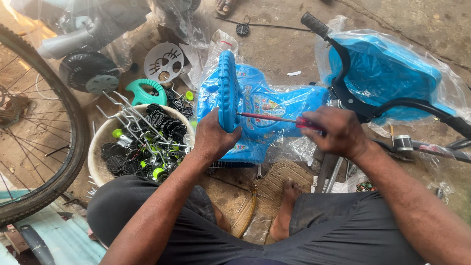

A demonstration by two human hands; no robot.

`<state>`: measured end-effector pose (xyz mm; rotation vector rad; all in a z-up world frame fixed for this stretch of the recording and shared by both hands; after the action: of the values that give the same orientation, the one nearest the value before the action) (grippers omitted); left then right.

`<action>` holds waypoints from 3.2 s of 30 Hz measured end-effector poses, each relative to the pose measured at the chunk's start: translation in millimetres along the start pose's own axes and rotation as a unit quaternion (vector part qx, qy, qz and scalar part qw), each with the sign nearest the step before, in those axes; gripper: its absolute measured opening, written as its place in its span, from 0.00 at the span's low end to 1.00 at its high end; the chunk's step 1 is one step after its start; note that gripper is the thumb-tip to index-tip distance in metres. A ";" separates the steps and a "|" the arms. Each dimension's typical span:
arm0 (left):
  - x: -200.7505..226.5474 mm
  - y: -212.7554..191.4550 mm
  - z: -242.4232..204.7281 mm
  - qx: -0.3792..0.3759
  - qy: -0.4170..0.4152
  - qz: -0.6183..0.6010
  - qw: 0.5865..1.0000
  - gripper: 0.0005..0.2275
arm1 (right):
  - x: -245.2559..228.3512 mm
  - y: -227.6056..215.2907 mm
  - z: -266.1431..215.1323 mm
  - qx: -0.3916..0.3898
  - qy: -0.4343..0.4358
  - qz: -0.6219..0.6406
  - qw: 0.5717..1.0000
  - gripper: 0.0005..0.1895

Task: The person assembles a blue child's tricycle by attaching a blue plastic steering wheel to the handlebar stem. They use a wrench and a screwdriver to tighten the bolts securing the wheel. The person also handles a metal push handle component.

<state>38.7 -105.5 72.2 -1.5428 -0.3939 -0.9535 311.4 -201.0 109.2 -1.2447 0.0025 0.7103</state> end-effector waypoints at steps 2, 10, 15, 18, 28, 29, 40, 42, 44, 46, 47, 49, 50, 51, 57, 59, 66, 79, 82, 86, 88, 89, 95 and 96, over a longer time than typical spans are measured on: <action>2.0 0.0 1.2 -0.006 0.019 -0.002 1.000 0.15 | 8.8 8.2 3.3 -0.033 -0.019 -0.008 0.999 0.23; -1.0 -5.4 1.3 -0.083 0.011 -0.056 0.995 0.18 | 25.1 17.4 -14.8 0.012 0.113 0.011 0.993 0.24; -33.1 -11.7 18.3 -0.304 -0.140 -0.216 0.917 0.24 | 15.4 9.2 -5.6 -0.024 -0.022 -0.024 0.999 0.19; -42.0 -8.9 25.8 -0.337 -0.155 -0.152 0.916 0.20 | 57.1 34.8 -2.5 -0.154 0.206 0.232 0.938 0.20; -39.7 -3.9 52.4 -0.170 -0.008 0.070 0.983 0.12 | 49.6 13.3 5.1 -0.074 0.014 0.037 0.996 0.23; -41.9 -3.0 54.6 -0.169 -0.008 0.104 0.980 0.11 | 56.7 19.1 9.9 -0.106 0.079 0.092 0.987 0.25; -54.9 8.6 55.7 -0.253 -0.043 0.082 0.963 0.10 | 59.7 31.1 12.4 -0.209 0.250 0.285 0.901 0.22; -58.1 10.0 56.7 -0.256 -0.051 0.077 0.962 0.11 | 65.9 34.6 -1.6 -0.175 0.379 0.341 0.842 0.20; -57.1 6.9 73.7 -0.248 -0.014 0.131 0.960 0.06 | 68.0 1.9 23.2 -0.019 0.225 0.122 0.967 0.18; -64.8 14.9 52.4 -0.255 -0.020 0.115 0.960 0.04 | 26.2 8.2 12.7 -0.080 -0.082 -0.002 0.993 0.23; -64.5 13.6 54.1 -0.247 -0.019 0.086 0.965 0.05 | 12.3 12.8 5.9 -0.096 -0.236 -0.070 0.965 0.26; -58.3 10.1 55.4 -0.235 -0.002 0.039 0.971 0.05 | 66.6 36.2 2.4 -0.192 0.110 0.177 0.959 0.21; -53.3 8.7 54.7 -0.232 0.013 0.022 0.972 0.05 | 84.4 49.4 -11.1 -0.229 0.276 0.290 0.887 0.18; -49.1 7.4 51.5 -0.230 0.025 0.004 0.973 0.05 | 90.4 45.8 -14.0 -0.177 0.310 0.294 0.887 0.19; -44.1 2.9 49.6 -0.180 0.099 0.056 0.977 0.04 | 32.0 7.4 3.5 -0.059 -0.135 -0.009 0.989 0.21; -35.1 1.0 48.7 -0.174 0.158 0.031 0.972 0.07 | 32.2 13.3 8.9 -0.143 -0.112 0.007 0.983 0.21; -34.1 4.0 45.4 -0.171 0.159 0.073 0.970 0.08 | 34.2 -5.4 14.4 -0.046 0.023 0.009 0.999 0.17; -31.5 2.3 40.7 -0.124 0.202 0.057 0.970 0.06 | 10.9 -3.8 6.5 -0.053 -0.149 -0.025 0.987 0.17; -26.6 6.7 33.5 -0.123 0.215 0.056 0.967 0.09 | 54.2 22.4 2.2 -0.169 0.287 0.298 0.894 0.16; -20.3 -6.1 46.4 -0.108 0.233 0.082 0.963 0.10 | 43.3 -14.2 30.1 -0.010 0.135 0.070 0.988 0.15; -26.6 3.7 32.2 -0.122 0.212 0.077 0.967 0.10 | 9.0 0.7 14.3 -0.121 -0.100 -0.052 0.986 0.19; -25.9 4.3 34.8 -0.117 0.216 0.070 0.967 0.09 | 1.2 6.9 6.9 -0.167 -0.222 -0.119 0.953 0.21; -14.0 -6.5 38.2 -0.103 0.252 0.066 0.960 0.10 | 88.1 30.3 -13.2 -0.124 0.317 0.210 0.916 0.18; -11.5 -8.8 42.4 -0.096 0.266 0.053 0.958 0.10 | 76.3 19.4 0.9 -0.097 0.152 0.112 0.977 0.18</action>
<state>40.0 -60.7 71.8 -1.3918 0.1669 -1.2998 361.6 -160.2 64.4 -1.5470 0.3359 0.7190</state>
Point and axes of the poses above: each hand's wrist, its own z-axis towards the middle knuckle, its own y-axis out of the palm, x = y × z, the point moved 7 cm from there along z, towards the middle knuckle, and after that the axes turned 7 degrees about -y, right-handed, at the moved point
